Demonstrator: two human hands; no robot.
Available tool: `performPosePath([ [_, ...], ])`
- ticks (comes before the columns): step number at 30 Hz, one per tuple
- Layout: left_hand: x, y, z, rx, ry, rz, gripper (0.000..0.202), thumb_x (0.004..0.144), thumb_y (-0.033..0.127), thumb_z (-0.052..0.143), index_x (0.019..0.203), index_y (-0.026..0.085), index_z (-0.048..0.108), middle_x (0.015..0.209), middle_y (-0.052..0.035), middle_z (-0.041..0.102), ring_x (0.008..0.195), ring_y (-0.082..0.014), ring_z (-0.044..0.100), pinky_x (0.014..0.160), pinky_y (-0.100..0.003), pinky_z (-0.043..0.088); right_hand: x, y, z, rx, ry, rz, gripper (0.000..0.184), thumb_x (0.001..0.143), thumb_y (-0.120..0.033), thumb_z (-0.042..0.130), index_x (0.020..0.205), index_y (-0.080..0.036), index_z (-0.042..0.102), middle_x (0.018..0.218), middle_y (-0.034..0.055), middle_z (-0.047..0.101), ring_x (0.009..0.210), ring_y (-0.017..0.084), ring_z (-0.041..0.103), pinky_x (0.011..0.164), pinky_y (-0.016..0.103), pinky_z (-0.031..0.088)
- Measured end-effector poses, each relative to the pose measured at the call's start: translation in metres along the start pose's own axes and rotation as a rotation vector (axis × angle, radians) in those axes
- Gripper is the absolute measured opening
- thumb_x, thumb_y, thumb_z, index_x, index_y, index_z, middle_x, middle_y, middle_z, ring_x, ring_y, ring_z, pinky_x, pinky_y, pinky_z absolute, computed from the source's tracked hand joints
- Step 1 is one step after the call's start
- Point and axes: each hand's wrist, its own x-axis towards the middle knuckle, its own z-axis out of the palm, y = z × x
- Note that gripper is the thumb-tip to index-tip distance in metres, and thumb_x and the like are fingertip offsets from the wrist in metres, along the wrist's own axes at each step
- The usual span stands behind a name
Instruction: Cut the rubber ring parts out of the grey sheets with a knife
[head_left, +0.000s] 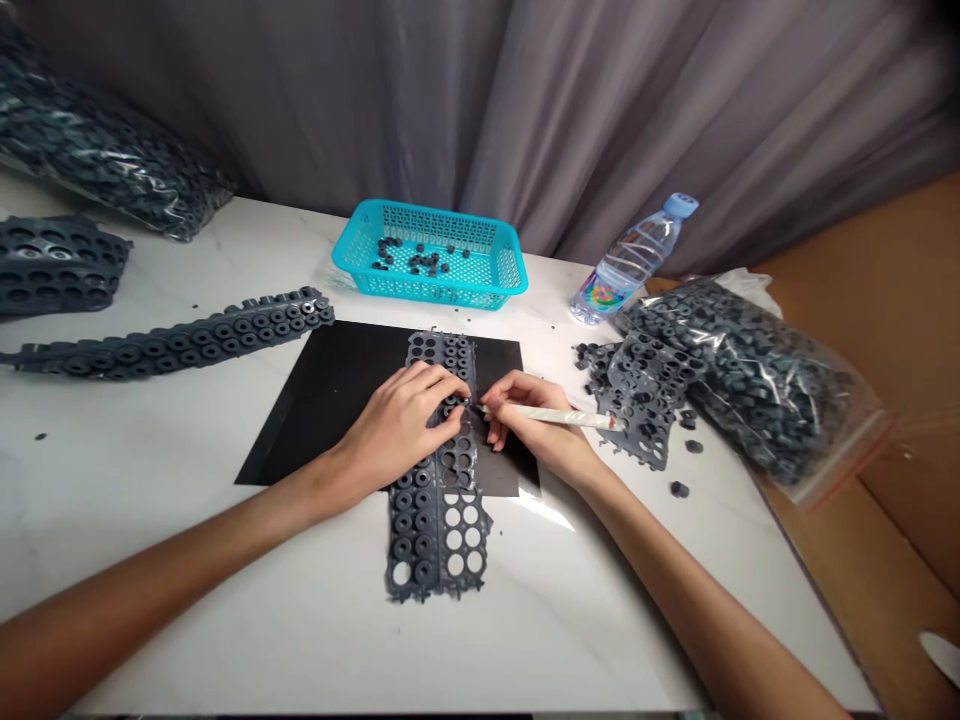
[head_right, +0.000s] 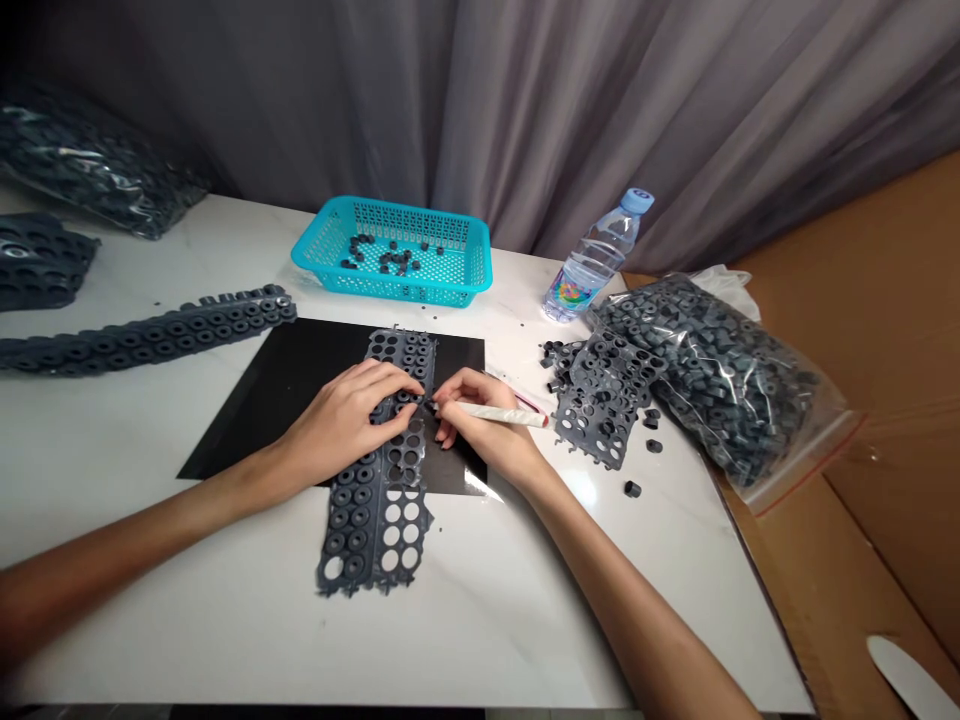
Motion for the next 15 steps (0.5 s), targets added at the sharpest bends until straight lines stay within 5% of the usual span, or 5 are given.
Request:
performPosePath([
  [15, -0.0041, -0.0009, 0.0051, -0.009, 0.025, -0.008, 0.016, 0.101, 0.021, 0.062, 0.116, 0.024, 0.068, 0.115, -0.0040, 0.074, 0.111, -0.0253, 0.066, 0.102, -0.044, 0.052, -0.0032, -0.0031, 0.0023, -0.101, -0.018, -0.020, 0.008, 0.094, -0.027, 0.067, 0.091, -0.020, 0.065, 0.071, -0.0013, 0.068, 0.057, 0.014, 0.067, 0.054, 0.024, 0.054],
])
